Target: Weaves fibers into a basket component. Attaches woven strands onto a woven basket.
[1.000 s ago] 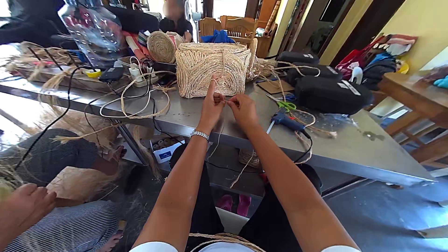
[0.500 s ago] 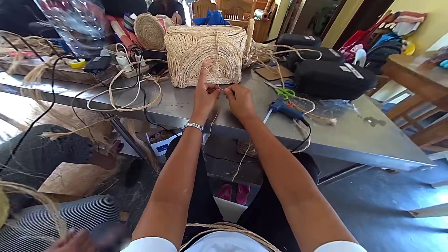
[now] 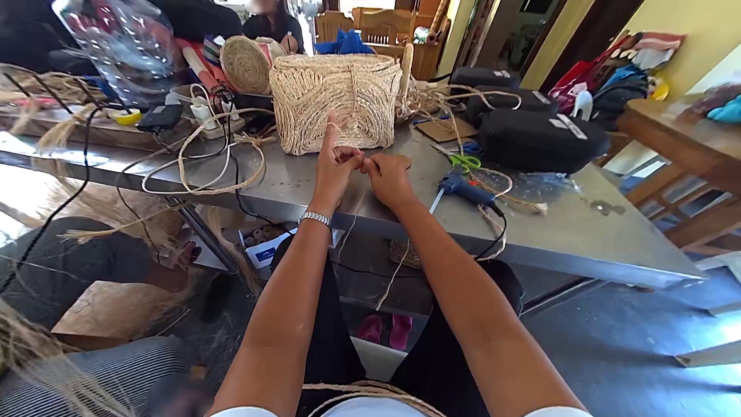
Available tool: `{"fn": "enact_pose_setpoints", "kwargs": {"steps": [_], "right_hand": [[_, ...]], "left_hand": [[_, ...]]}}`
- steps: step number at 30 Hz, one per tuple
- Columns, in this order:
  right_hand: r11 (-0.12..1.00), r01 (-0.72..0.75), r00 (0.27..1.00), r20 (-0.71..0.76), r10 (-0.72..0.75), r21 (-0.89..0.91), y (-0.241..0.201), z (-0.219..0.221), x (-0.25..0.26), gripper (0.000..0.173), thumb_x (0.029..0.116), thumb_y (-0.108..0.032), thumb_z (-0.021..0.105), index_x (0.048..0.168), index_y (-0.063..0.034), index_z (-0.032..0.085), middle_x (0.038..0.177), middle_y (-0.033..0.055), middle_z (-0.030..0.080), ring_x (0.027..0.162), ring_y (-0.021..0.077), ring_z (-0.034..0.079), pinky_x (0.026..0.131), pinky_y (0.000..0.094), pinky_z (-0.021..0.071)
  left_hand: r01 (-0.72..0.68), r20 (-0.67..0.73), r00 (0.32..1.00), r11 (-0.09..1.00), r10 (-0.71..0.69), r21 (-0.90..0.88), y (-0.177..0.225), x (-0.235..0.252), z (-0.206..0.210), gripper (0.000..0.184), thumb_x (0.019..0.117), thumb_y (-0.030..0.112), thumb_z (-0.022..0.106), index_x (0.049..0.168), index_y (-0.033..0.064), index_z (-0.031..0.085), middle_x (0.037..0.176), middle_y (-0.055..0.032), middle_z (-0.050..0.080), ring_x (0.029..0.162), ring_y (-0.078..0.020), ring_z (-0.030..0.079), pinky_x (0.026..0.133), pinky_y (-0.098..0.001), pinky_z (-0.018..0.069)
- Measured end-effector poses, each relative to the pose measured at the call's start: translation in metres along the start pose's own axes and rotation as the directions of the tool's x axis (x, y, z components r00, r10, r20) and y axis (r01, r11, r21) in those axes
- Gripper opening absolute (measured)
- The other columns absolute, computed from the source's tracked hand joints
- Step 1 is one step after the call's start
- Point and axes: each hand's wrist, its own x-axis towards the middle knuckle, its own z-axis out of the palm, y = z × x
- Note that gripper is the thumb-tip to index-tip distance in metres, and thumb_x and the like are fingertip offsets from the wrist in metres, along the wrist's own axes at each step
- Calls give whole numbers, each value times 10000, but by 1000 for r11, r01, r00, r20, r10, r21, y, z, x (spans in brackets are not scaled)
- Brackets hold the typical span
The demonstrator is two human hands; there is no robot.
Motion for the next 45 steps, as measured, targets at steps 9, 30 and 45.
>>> {"fn": "enact_pose_setpoints", "kwargs": {"steps": [9, 30, 45], "right_hand": [[999, -19, 995, 102, 14, 50, 1, 2, 0, 451, 1106, -325, 465, 965, -9, 755, 887, 124, 741, 860, 261, 710, 856, 516, 560], [996, -14, 992, -126, 24, 84, -2, -4, -5, 161, 922, -123, 742, 1007, 12, 722, 886, 140, 710, 809, 259, 681, 792, 462, 575], [996, 84, 984, -157, -85, -11, 0, -2, -9, 177, 988, -164, 691, 979, -2, 763, 985, 170, 730, 937, 319, 692, 900, 514, 549]], "left_hand": [[73, -39, 996, 979, -81, -189, -7, 2, -5, 1010, 929, -61, 634, 1656, 205, -15, 968, -126, 650, 815, -194, 694, 810, -338, 602], [80, 8, 997, 996, -80, 33, 6, -11, 1, 984, 929, -30, 609, 1656, 208, -10, 1022, -88, 631, 838, -139, 637, 807, -313, 545], [82, -22, 997, 975, -79, 208, 6, -13, 1, 968, 960, -15, 622, 1653, 201, -20, 1071, -116, 677, 855, -157, 669, 797, -320, 552]]}}
